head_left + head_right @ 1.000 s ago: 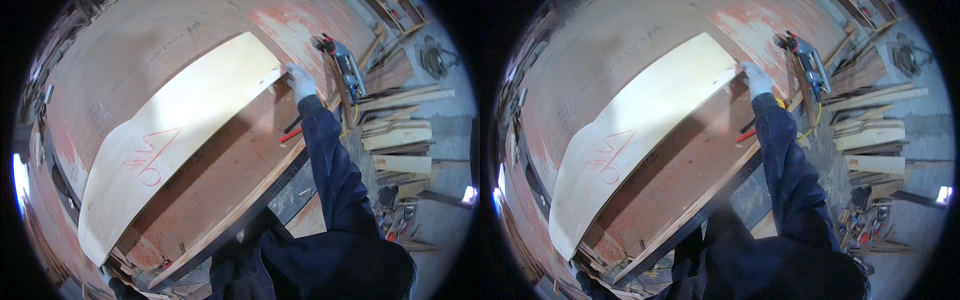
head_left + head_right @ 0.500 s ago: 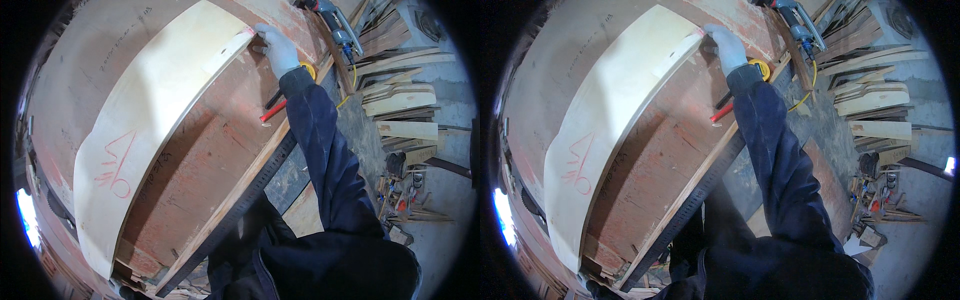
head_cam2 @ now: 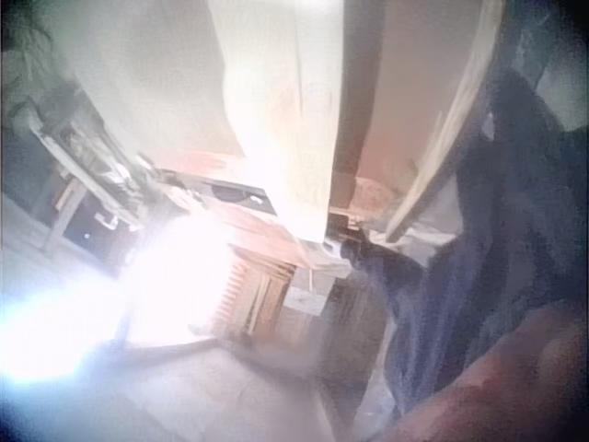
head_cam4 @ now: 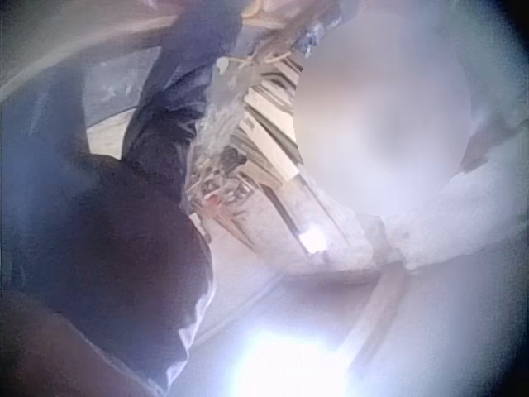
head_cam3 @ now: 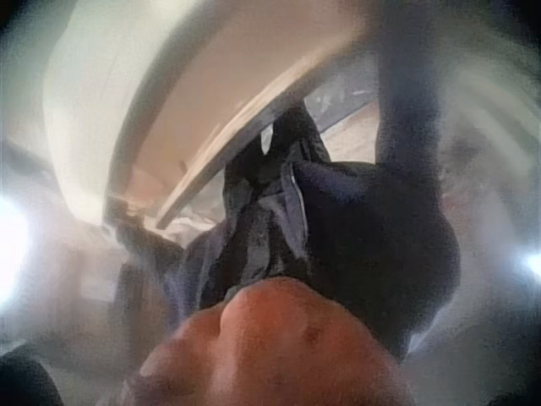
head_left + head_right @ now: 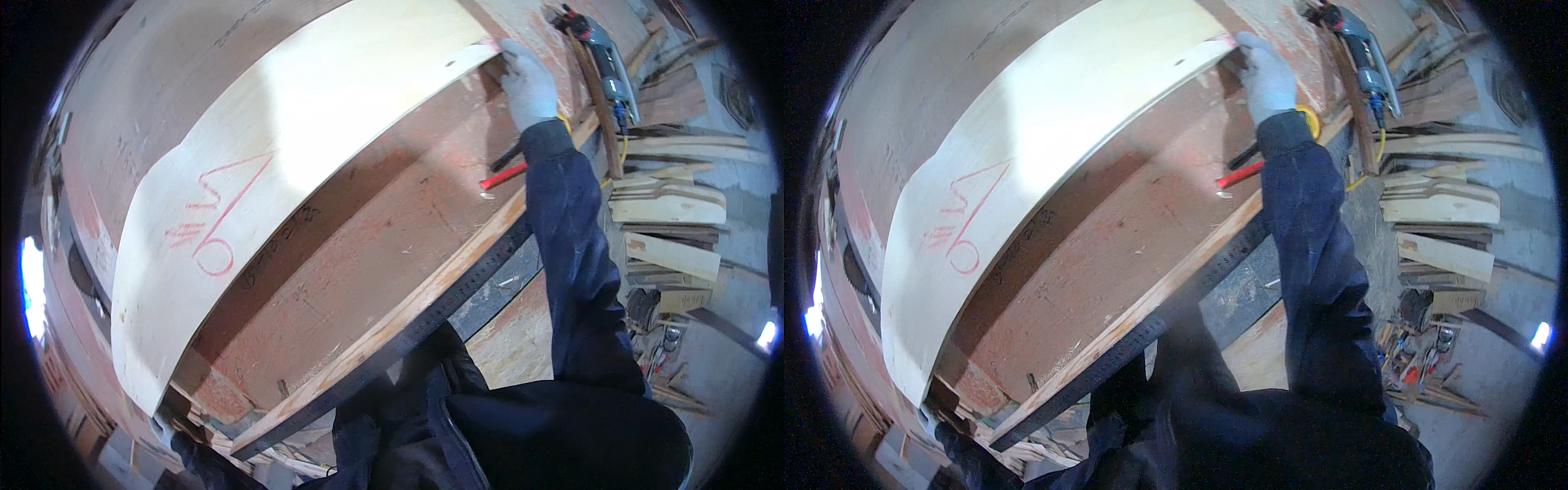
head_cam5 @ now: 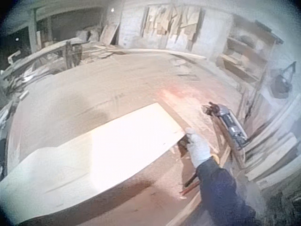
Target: The person assembles a wooden frame by attaching a curved wooden piece to a larger board using a nail gun and hammer. They then break a long wooden strip into smaller pieces using a hammer.
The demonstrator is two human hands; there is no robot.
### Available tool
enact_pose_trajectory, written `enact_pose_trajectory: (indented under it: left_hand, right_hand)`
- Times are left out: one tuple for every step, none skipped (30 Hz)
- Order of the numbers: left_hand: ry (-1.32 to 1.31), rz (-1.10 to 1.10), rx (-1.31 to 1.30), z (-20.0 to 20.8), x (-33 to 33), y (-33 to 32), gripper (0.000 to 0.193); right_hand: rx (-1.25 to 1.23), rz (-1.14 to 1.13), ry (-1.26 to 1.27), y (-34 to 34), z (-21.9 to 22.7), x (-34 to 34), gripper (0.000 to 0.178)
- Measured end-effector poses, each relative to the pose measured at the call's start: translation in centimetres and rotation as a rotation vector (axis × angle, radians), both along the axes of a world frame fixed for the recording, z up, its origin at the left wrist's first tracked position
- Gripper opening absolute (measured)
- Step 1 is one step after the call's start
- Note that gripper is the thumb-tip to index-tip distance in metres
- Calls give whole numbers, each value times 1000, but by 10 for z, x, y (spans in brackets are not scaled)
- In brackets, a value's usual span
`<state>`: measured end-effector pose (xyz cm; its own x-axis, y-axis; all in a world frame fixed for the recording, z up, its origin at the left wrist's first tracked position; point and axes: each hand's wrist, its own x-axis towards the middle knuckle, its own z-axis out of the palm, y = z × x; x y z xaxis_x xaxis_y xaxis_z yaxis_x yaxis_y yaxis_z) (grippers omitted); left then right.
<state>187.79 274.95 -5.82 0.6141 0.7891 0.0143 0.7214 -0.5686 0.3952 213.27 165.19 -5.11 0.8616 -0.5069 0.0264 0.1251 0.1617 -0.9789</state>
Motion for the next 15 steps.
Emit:
enact_pose_trajectory:
  left_hand:
    - [16,-314,-53,4,3,6,50]
    - [-50,-307,-90,0,-2,6,48]
    - [-115,-237,-115,2,-2,6,46]
    - [-144,-116,-179,-2,-6,1,45]
    - [-120,-138,-67,0,-6,-2,46]
    - [-48,-110,-1,0,-6,-8,48]
    - [-90,-197,-7,0,-7,-14,51]
    - [-91,-175,-25,1,-7,-19,51]
    - [-111,-150,-28,0,-7,-24,51]
    - [-130,-126,-34,0,-6,-27,51]
    - [-130,-73,-100,1,-5,-30,48]
    - [-157,-109,-142,1,-3,-31,46]
    - [-181,-141,-192,3,-3,-31,45]
    - [-199,-86,-253,1,-3,-33,44]
    - [-183,-206,-209,5,-5,-33,43]
  right_hand:
    - [-300,0,87,0,1,-1,35]
    - [-551,7,146,-1,2,-1,40]
    - [-569,51,104,0,3,-1,40]
    - [-537,50,136,1,4,-1,41]
    - [-358,72,78,2,6,-1,41]
    - [-157,72,60,3,6,-1,41]
    - [33,57,42,5,7,0,42]
    - [19,65,45,6,7,0,43]
    - [-5,61,48,6,6,0,45]
    - [-21,34,64,4,6,0,46]
    - [-27,52,53,1,5,-1,46]
    - [-21,51,53,-4,5,-2,46]
    - [-24,136,25,-9,2,-2,46]
    - [-835,50,133,-16,-1,-3,44]
    - [-1625,28,198,-26,1,-6,43]
